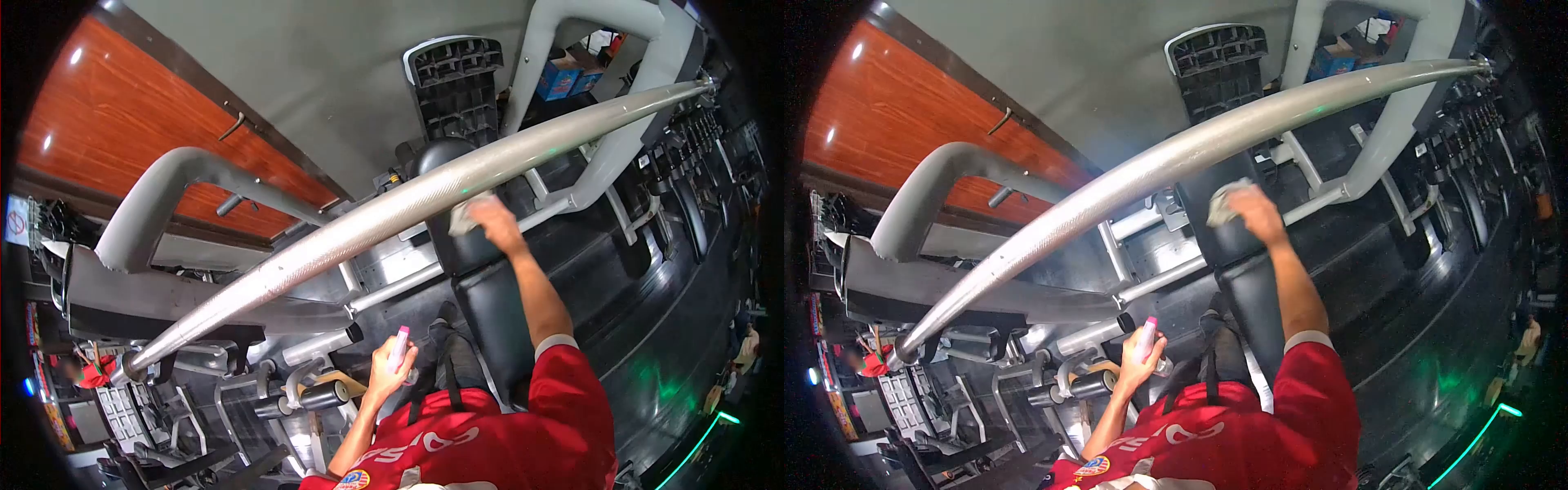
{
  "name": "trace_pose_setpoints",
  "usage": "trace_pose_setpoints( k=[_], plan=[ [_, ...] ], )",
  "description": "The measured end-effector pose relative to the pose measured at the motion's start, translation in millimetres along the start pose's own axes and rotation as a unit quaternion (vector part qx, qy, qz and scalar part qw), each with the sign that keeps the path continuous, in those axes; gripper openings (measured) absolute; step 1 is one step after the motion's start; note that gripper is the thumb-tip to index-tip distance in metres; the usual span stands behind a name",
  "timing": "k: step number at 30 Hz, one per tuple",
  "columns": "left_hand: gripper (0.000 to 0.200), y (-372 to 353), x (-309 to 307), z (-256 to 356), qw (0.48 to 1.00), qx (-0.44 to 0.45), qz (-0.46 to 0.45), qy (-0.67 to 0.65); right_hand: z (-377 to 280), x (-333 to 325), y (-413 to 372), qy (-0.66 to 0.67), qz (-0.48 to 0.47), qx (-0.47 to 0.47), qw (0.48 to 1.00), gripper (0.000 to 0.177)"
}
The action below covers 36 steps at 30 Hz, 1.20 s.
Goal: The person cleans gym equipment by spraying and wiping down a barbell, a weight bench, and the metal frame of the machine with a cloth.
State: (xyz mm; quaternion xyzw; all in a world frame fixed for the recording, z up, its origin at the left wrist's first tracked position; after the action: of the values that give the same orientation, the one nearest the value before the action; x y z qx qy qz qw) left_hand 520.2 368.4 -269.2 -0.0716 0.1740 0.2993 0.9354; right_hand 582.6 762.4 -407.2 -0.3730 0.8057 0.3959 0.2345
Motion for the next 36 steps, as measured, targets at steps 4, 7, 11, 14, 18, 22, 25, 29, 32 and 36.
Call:
trace_pose_setpoints(
  k=[4, 7, 11, 14, 18, 22, 25, 29, 32, 36],
  plan=[
    [0.013, -21.1, 5.2, 3.3, 0.997, -0.071, 0.009, -0.033, 10.0, 3.3, -0.5, -0.076, 0.104, 0.233, 0.964, 0.038],
    [0.013, -28.5, 19.2, 1.1, 0.995, -0.079, 0.016, -0.062, -27.4, 42.9, -4.1, -0.167, 0.146, 0.235, 0.946, 0.034],
    [0.012, -35.3, 34.1, 0.4, 0.996, -0.068, -0.005, -0.05, -64.5, 72.7, -31.0, -0.104, -0.08, 0.014, 0.991, 0.037],
    [0.01, -43.9, 28.6, 10.0, 1.0, 0.008, 0.0, 0.018, -39.3, 47.8, -31.0, -0.138, -0.099, -0.052, 0.984, 0.037],
    [0.01, -64.3, 24.2, 8.6, 0.998, -0.042, 0.037, -0.011, -5.6, 12.7, -34.0, -0.163, 0.024, 0.066, 0.984, 0.035],
    [0.009, -77.1, 24.6, 6.3, 0.997, -0.023, 0.079, 0.012, -23.4, 52.2, -37.7, -0.166, 0.251, 0.249, 0.921, 0.032],
    [0.01, -79.9, 28.7, 10.1, 0.996, -0.047, 0.068, 0.019, -58.6, 85.8, -50.2, -0.172, 0.152, 0.161, 0.96, 0.034],
    [0.011, -85.6, 35.7, 1.9, 0.993, -0.105, 0.043, -0.04, -47.0, 62.1, -67.1, -0.121, -0.084, -0.05, 0.988, 0.031],
    [0.011, -86.1, 36.0, 1.8, 0.997, -0.076, 0.024, -0.003, -8.2, 20.3, -66.1, -0.127, -0.03, 0.016, 0.991, 0.029],
    [0.01, -88.0, 38.4, 1.1, 0.998, -0.019, 0.048, 0.042, 15.3, 15.1, -72.7, -0.086, 0.161, 0.256, 0.949, 0.028]
  ],
)
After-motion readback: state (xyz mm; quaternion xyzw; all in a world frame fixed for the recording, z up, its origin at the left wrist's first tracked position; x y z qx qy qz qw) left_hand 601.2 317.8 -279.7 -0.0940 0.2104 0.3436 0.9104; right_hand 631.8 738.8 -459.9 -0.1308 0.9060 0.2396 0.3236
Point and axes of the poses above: each hand's wrist, its own y-axis towards the middle knuckle, its own x-axis out of the palm, z = x × y, the point moved 1 cm from there along y, towards the middle knuckle, and after that the axes turned 9 degrees about x, right-handed, at the moved point
